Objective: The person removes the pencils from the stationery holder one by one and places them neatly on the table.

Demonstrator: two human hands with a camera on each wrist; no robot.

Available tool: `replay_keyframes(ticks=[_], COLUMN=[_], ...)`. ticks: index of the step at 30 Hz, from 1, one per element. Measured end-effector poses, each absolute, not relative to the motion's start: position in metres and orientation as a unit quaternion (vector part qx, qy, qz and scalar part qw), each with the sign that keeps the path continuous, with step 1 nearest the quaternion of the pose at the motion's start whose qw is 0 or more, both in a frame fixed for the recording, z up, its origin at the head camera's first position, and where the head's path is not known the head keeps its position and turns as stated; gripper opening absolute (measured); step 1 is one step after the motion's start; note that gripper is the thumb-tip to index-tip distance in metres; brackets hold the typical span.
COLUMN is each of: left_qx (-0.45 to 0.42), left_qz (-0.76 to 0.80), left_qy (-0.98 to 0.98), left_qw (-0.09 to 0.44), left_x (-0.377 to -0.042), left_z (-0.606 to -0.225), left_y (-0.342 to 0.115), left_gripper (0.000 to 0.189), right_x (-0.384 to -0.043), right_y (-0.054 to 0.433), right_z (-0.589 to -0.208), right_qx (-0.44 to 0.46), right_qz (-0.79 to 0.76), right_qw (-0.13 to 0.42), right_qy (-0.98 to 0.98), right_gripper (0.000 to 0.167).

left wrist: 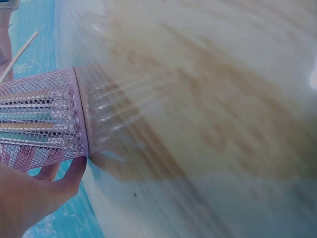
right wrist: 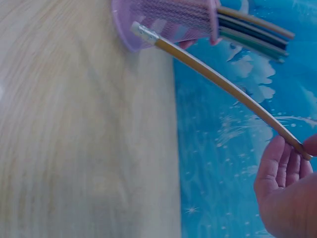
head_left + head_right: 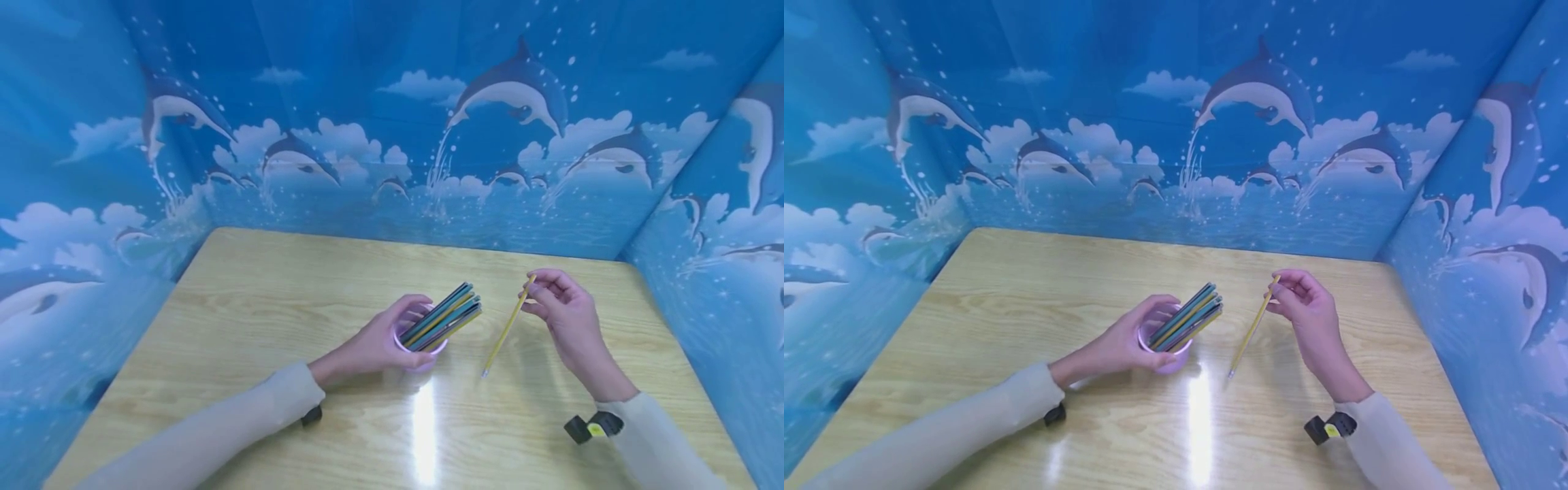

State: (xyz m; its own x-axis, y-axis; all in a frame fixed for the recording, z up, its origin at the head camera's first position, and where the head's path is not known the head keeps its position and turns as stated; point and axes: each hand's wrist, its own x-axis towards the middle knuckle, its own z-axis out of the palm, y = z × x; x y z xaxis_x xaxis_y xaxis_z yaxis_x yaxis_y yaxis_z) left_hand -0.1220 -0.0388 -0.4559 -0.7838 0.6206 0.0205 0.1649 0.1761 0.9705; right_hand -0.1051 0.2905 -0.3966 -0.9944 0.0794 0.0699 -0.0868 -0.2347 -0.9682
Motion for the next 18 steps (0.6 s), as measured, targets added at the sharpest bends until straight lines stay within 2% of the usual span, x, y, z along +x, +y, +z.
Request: replay_keyframes(ticks=[9, 14, 18], left_qx=[0.267, 0.269, 0.268], left_qz=[0.590, 0.591, 0.592], left_qy=[0.736, 0.736, 0.737], left_qw=[0.194, 0.192, 0.188], left_x=[-0.122, -0.122, -0.123], left_z=[-0.458, -0.458, -0.459], left_y=[-0.038, -0.037, -0.038], left_gripper=[0.088, 0.087, 0.088], right_x=[-0.124, -0.135, -0.142], right_y=[0.297, 0.298, 0.294], right_z=[-0.428, -0.441, -0.450], right_qx=[-0.038, -0.040, -0.036], right_qz=[0.701, 0.633, 0.580], right_qw=[-0.023, -0.072, -0.104], right_qy=[-0.711, -0.770, -0.807], right_gripper=[0.021, 0.039, 0.042])
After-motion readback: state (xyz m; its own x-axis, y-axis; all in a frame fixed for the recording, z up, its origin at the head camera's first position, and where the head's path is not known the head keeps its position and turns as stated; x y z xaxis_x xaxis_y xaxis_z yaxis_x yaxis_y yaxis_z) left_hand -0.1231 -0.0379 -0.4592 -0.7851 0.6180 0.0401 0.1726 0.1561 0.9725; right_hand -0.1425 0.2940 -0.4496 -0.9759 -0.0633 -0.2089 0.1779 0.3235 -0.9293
